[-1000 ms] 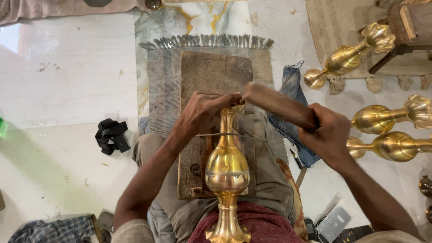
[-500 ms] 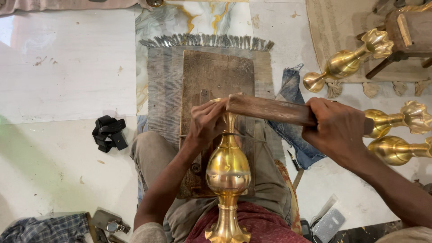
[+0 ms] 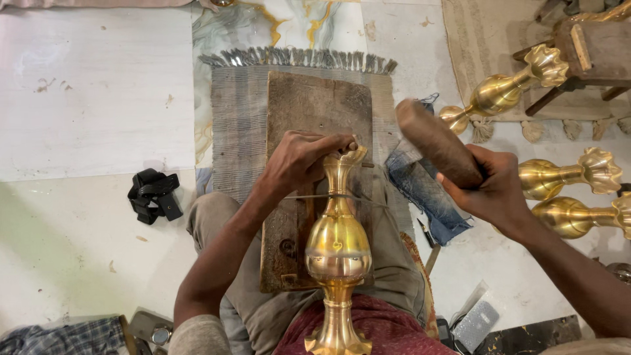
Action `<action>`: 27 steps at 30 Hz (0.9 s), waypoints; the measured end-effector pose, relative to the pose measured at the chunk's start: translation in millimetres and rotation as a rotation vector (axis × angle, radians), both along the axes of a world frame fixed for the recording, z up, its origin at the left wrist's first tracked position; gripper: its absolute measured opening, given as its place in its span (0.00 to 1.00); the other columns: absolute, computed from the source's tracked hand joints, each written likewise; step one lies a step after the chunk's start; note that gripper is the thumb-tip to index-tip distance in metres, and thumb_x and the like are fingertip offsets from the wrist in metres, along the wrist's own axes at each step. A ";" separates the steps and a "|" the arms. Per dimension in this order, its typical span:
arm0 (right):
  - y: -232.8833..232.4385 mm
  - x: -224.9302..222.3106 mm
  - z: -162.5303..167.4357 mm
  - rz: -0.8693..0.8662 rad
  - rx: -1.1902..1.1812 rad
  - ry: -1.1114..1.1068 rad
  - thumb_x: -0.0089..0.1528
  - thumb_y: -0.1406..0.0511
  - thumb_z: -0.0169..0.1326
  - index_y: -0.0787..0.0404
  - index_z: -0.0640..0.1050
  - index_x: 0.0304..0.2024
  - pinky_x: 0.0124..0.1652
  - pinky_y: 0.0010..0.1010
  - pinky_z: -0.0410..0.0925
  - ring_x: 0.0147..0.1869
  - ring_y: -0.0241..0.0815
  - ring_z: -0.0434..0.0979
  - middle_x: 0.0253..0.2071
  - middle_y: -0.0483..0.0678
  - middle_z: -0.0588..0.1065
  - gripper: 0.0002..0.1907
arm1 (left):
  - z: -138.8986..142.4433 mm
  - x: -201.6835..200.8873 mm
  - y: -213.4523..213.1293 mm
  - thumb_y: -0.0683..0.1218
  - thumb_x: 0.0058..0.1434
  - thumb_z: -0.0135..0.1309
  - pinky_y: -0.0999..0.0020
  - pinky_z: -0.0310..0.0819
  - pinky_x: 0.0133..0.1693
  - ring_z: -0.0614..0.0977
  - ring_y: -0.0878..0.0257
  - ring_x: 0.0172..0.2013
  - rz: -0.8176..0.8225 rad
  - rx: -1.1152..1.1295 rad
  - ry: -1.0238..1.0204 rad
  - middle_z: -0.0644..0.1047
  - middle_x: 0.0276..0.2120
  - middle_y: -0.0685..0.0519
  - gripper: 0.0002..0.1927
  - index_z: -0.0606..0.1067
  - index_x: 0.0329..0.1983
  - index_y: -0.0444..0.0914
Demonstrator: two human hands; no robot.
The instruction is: The person sits on the floor with a brass vase held on a wooden block and hammers around its body using a wooden mallet and a metal punch, repositioning the vase to shape its surface. Finished brass vases lie on the floor around the work area.
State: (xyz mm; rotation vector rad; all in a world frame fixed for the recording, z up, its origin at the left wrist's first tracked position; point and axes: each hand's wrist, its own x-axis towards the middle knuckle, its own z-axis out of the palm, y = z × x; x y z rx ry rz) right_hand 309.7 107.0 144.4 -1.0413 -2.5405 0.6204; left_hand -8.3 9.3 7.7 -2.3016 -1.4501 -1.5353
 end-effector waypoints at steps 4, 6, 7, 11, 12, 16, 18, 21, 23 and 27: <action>-3.3 -1.4 7.6 0.023 0.299 -0.128 0.50 0.69 0.61 0.63 0.77 0.36 0.29 0.37 0.67 0.26 0.44 0.76 0.25 0.50 0.75 0.12 | -6.3 3.1 0.0 0.35 0.64 0.55 0.72 0.79 0.24 0.84 0.66 0.27 0.045 -0.035 0.038 0.85 0.41 0.53 0.21 0.76 0.58 0.46; -4.5 -5.9 13.4 0.024 0.363 -0.197 0.48 0.69 0.61 0.63 0.77 0.35 0.28 0.39 0.66 0.26 0.46 0.76 0.24 0.50 0.75 0.12 | -12.7 8.3 -1.2 0.35 0.66 0.55 0.73 0.79 0.25 0.85 0.63 0.31 0.045 0.075 -0.010 0.85 0.41 0.52 0.21 0.75 0.61 0.45; -6.4 -6.0 17.8 0.027 0.409 -0.280 0.47 0.69 0.62 0.62 0.77 0.34 0.28 0.41 0.66 0.27 0.47 0.76 0.24 0.50 0.75 0.12 | -16.2 11.5 -2.6 0.34 0.63 0.53 0.72 0.77 0.23 0.84 0.64 0.28 0.077 0.038 -0.018 0.85 0.38 0.52 0.21 0.76 0.59 0.44; -7.8 -11.6 31.8 0.050 0.254 -0.217 0.49 0.68 0.60 0.62 0.75 0.33 0.28 0.40 0.66 0.25 0.45 0.74 0.23 0.49 0.72 0.10 | -26.7 23.0 -6.4 0.33 0.59 0.49 0.71 0.74 0.17 0.80 0.66 0.18 0.185 -0.051 -0.105 0.85 0.30 0.52 0.22 0.79 0.55 0.42; -7.6 -13.0 34.4 0.028 0.291 -0.320 0.49 0.67 0.61 0.61 0.75 0.33 0.27 0.41 0.65 0.25 0.46 0.74 0.23 0.49 0.73 0.11 | -28.6 26.1 -6.5 0.33 0.60 0.49 0.71 0.74 0.16 0.79 0.65 0.17 0.205 -0.060 -0.144 0.84 0.28 0.52 0.22 0.80 0.55 0.42; -8.1 -16.5 41.7 0.040 0.297 -0.310 0.49 0.66 0.61 0.60 0.74 0.33 0.27 0.40 0.65 0.25 0.45 0.74 0.23 0.48 0.73 0.11 | -35.1 35.2 -4.1 0.33 0.63 0.46 0.72 0.80 0.21 0.86 0.62 0.28 0.251 0.105 -0.188 0.86 0.37 0.47 0.19 0.79 0.52 0.40; -10.3 -18.1 44.8 0.084 0.365 -0.313 0.49 0.66 0.61 0.60 0.74 0.32 0.28 0.39 0.65 0.25 0.45 0.74 0.24 0.48 0.72 0.11 | -38.4 40.5 -4.8 0.33 0.64 0.44 0.71 0.84 0.27 0.89 0.57 0.35 0.281 0.219 -0.203 0.85 0.39 0.47 0.18 0.78 0.52 0.40; -15.1 -21.0 50.2 0.122 0.525 -0.446 0.47 0.65 0.63 0.60 0.74 0.31 0.29 0.41 0.65 0.26 0.47 0.75 0.24 0.48 0.74 0.13 | -41.8 44.6 -10.1 0.35 0.64 0.44 0.67 0.86 0.31 0.88 0.60 0.34 0.304 0.192 -0.216 0.84 0.35 0.48 0.17 0.77 0.53 0.38; -18.6 -22.3 54.1 0.161 0.415 -0.289 0.46 0.65 0.62 0.61 0.75 0.34 0.27 0.40 0.64 0.26 0.47 0.74 0.25 0.47 0.74 0.15 | -40.4 45.4 -12.6 0.35 0.66 0.42 0.65 0.87 0.32 0.88 0.57 0.36 0.297 0.231 -0.214 0.84 0.38 0.48 0.17 0.75 0.55 0.38; -21.8 -20.8 59.4 0.047 0.512 -0.470 0.48 0.66 0.64 0.61 0.76 0.31 0.27 0.42 0.65 0.26 0.48 0.76 0.24 0.49 0.75 0.12 | -34.9 38.5 -4.2 0.36 0.70 0.47 0.71 0.83 0.22 0.85 0.65 0.23 0.242 0.073 -0.350 0.85 0.33 0.49 0.14 0.78 0.54 0.40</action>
